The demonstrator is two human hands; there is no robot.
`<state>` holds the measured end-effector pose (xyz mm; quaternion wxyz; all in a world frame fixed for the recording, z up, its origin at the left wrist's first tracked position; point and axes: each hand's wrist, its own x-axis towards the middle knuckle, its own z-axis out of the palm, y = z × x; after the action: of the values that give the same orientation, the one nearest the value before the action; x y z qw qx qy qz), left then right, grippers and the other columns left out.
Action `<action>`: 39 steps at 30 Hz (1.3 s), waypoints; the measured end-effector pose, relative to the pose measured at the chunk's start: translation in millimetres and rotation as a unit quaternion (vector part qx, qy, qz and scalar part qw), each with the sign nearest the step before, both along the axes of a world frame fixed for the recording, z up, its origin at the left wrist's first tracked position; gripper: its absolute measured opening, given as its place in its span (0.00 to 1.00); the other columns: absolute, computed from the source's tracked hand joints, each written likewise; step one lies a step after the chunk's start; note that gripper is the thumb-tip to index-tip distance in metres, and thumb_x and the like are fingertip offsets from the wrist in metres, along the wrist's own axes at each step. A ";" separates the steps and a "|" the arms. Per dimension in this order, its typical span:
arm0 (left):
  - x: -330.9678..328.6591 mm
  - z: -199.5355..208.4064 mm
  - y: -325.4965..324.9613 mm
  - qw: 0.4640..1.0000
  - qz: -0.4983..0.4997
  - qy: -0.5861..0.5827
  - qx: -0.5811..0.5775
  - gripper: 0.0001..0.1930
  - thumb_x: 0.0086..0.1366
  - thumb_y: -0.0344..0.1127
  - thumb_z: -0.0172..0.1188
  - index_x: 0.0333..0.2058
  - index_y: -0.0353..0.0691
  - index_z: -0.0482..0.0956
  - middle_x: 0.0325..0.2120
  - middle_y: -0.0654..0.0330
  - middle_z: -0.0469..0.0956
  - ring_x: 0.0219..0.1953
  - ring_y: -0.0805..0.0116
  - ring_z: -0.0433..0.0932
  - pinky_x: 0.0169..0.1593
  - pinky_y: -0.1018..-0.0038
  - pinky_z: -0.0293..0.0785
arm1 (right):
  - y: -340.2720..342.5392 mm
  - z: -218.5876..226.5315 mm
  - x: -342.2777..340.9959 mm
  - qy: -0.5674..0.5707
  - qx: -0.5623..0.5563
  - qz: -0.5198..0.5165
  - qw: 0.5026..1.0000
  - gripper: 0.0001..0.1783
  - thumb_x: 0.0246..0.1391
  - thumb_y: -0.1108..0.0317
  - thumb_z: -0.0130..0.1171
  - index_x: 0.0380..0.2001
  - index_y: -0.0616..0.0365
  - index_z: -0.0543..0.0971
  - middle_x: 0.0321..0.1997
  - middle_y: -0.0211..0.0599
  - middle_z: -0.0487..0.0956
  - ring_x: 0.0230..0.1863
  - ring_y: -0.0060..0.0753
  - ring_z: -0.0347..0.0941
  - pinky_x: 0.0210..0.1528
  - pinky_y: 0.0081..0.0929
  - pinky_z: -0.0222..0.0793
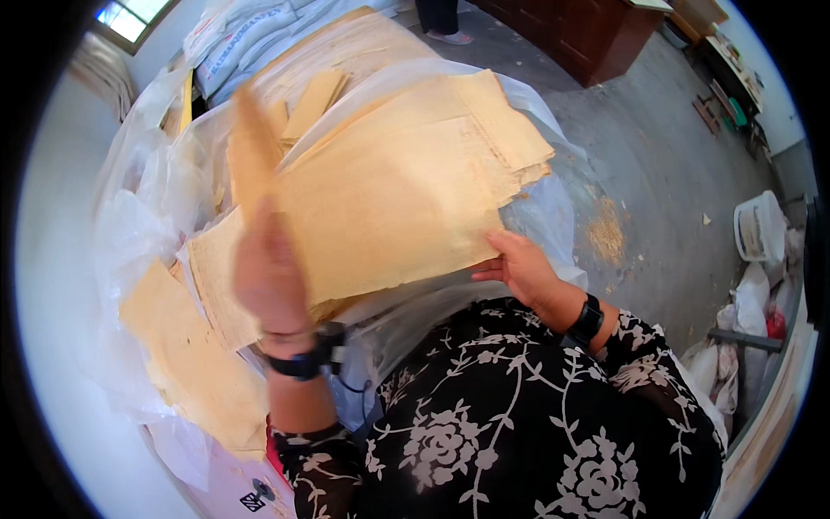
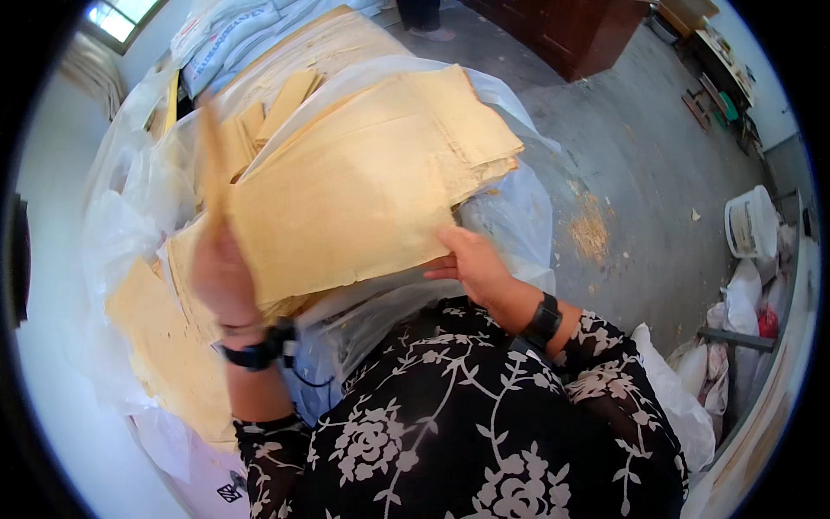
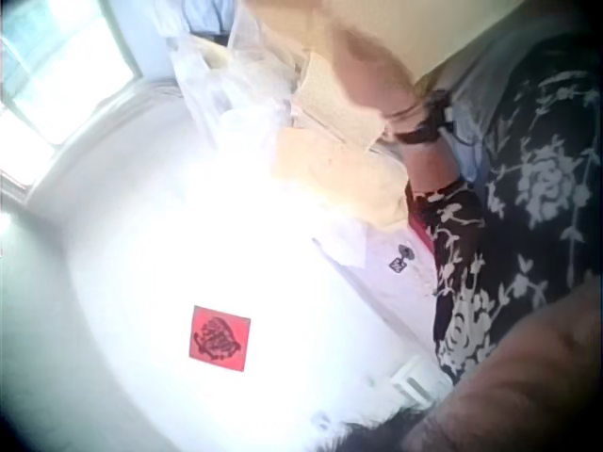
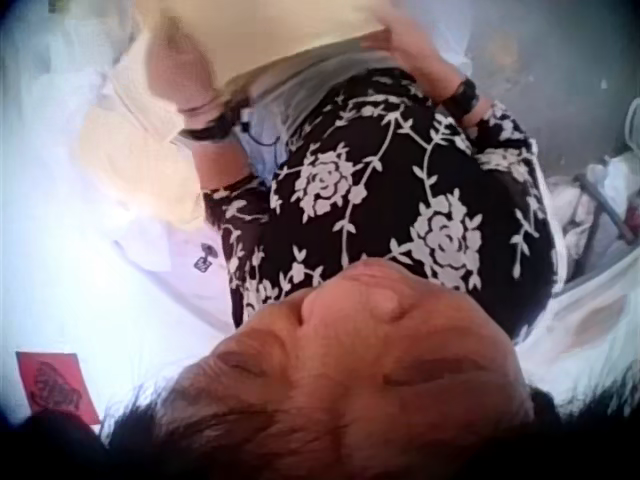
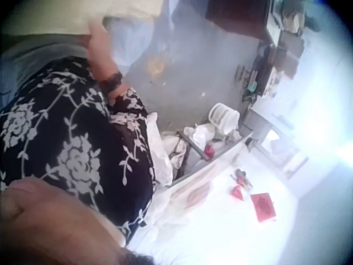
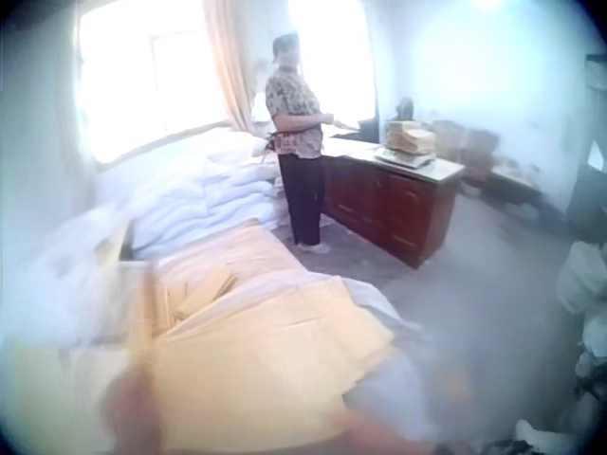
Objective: The person is manually inspecting, sorting, and folding large thin yellow sheets, possibly wood veneer or dried food product, on a covered table.
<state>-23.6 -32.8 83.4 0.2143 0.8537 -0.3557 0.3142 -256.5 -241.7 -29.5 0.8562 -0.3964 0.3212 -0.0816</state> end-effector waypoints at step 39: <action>46.4 -102.6 149.0 0.713 -0.010 0.669 -0.212 0.18 0.66 0.44 0.61 0.39 0.30 0.81 0.29 0.65 0.80 0.31 0.77 0.74 0.35 0.74 0.72 | -50.2 8.2 184.9 -0.117 -0.371 0.397 0.831 0.26 0.66 0.51 0.51 0.51 0.64 0.80 0.49 0.36 0.82 0.52 0.28 0.74 0.58 0.27 0.65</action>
<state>22.9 116.2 -19.2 0.5743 0.7698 -0.0523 -0.2737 -71.6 -291.9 -21.3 0.6345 -0.7653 -0.0209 0.1063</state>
